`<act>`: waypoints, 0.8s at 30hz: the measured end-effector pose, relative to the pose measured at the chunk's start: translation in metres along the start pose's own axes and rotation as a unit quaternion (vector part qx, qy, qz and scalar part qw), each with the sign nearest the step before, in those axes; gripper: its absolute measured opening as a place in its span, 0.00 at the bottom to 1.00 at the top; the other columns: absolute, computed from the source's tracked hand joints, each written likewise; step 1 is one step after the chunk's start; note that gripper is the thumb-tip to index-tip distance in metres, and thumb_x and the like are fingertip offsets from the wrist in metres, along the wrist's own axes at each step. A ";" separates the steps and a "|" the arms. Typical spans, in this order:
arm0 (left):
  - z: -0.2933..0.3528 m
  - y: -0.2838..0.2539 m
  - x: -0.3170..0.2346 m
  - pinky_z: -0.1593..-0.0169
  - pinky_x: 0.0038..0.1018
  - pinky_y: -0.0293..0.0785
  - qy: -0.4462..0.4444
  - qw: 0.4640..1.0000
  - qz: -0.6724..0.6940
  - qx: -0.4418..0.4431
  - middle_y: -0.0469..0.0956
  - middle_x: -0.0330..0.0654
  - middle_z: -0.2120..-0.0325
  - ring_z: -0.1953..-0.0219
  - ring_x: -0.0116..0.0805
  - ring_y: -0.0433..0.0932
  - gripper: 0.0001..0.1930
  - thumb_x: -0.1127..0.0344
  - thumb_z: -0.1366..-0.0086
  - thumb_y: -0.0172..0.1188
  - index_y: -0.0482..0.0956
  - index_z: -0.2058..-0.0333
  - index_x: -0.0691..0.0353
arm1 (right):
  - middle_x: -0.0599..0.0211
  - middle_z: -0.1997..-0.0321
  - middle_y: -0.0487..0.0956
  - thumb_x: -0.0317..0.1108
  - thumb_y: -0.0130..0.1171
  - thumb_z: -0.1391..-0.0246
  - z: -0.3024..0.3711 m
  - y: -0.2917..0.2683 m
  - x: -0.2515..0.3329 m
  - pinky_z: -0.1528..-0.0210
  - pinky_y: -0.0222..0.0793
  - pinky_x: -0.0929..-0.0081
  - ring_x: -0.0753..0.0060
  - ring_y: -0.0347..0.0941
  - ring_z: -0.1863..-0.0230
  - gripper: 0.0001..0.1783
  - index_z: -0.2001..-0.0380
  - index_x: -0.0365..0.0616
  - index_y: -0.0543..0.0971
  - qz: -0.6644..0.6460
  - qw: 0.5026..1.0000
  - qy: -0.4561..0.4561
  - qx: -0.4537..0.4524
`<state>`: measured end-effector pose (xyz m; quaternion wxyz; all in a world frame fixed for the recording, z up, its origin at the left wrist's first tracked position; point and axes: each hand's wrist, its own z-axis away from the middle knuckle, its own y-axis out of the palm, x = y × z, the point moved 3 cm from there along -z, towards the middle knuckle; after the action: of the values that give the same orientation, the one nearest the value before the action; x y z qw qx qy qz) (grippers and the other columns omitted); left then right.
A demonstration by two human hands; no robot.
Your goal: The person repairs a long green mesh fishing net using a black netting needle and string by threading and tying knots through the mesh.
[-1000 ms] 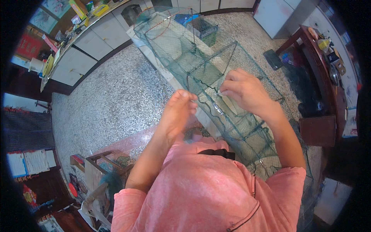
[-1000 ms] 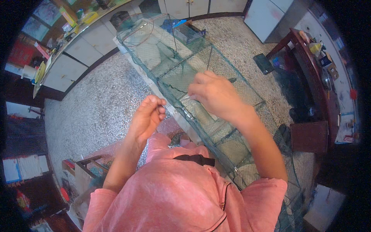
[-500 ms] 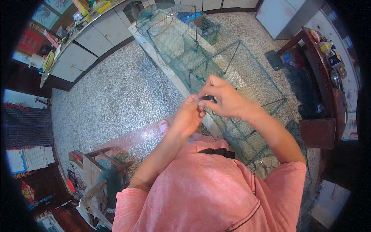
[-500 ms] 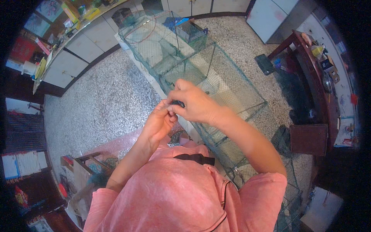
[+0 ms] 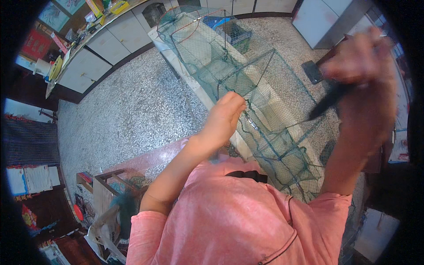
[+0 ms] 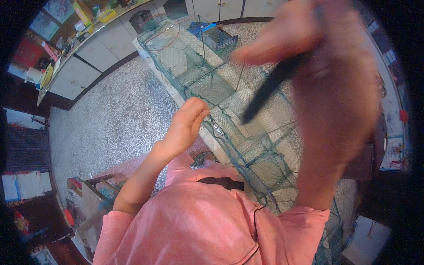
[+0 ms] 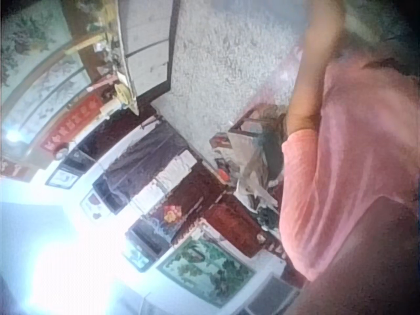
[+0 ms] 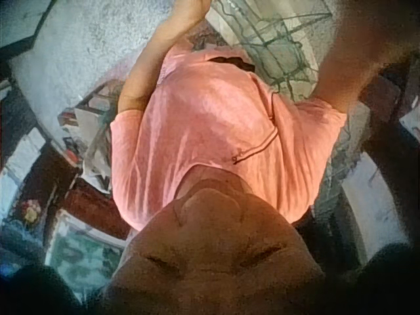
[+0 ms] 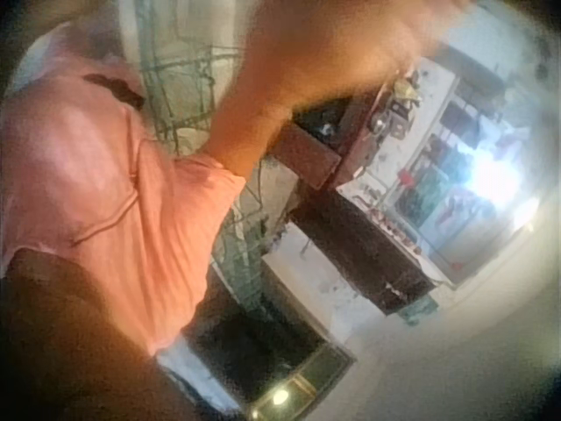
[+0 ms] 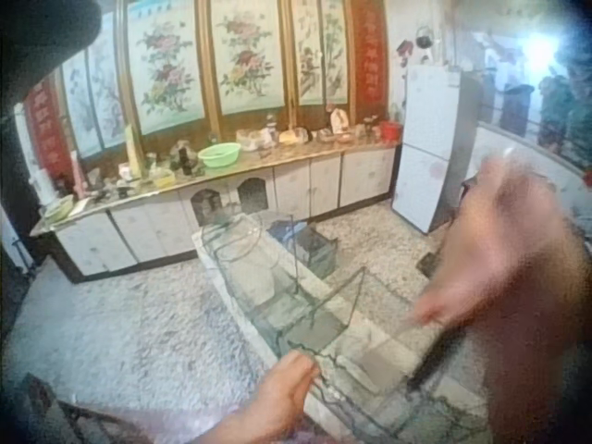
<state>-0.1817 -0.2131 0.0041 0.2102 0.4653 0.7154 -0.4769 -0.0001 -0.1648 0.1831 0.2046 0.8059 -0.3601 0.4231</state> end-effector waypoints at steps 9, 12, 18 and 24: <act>0.002 0.003 -0.013 0.61 0.27 0.68 -0.027 0.997 0.077 0.014 0.71 0.44 0.70 0.62 0.37 0.71 0.04 0.76 0.40 0.53 0.74 0.65 0.65 | 0.65 0.65 0.74 0.30 0.53 0.47 0.009 -0.059 0.057 0.57 0.67 0.68 0.68 0.71 0.62 0.06 0.66 0.41 0.71 0.364 0.931 0.003 0.002; 0.006 -0.007 0.006 0.60 0.27 0.68 -0.051 0.990 0.116 0.062 0.72 0.41 0.66 0.59 0.32 0.70 0.05 0.72 0.37 0.53 0.75 0.62 0.62 | 0.65 0.64 0.74 0.29 0.55 0.49 0.006 -0.051 0.055 0.59 0.66 0.69 0.67 0.70 0.62 0.07 0.66 0.42 0.72 0.394 0.919 -0.029 -0.009; 0.012 -0.036 0.047 0.65 0.20 0.69 -0.282 0.805 0.519 -0.061 0.76 0.41 0.65 0.67 0.29 0.74 0.07 0.62 0.33 0.50 0.72 0.66 0.58 | 0.66 0.65 0.74 0.26 0.59 0.55 -0.004 0.014 -0.021 0.62 0.66 0.69 0.64 0.70 0.63 0.07 0.69 0.42 0.74 0.483 0.859 -0.038 0.163; 0.019 -0.020 0.048 0.74 0.15 0.65 -0.309 0.780 0.542 -0.052 0.77 0.44 0.64 0.75 0.22 0.72 0.08 0.63 0.32 0.48 0.70 0.69 0.58 | 0.65 0.71 0.72 0.28 0.60 0.57 0.037 0.007 -0.116 0.62 0.66 0.68 0.59 0.69 0.63 0.06 0.71 0.43 0.77 0.534 0.823 0.071 0.180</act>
<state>-0.2243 -0.2098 -0.0307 0.6676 0.5921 0.2659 -0.3648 -0.0294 -0.1459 0.0665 -0.1769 0.4779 -0.6356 0.5799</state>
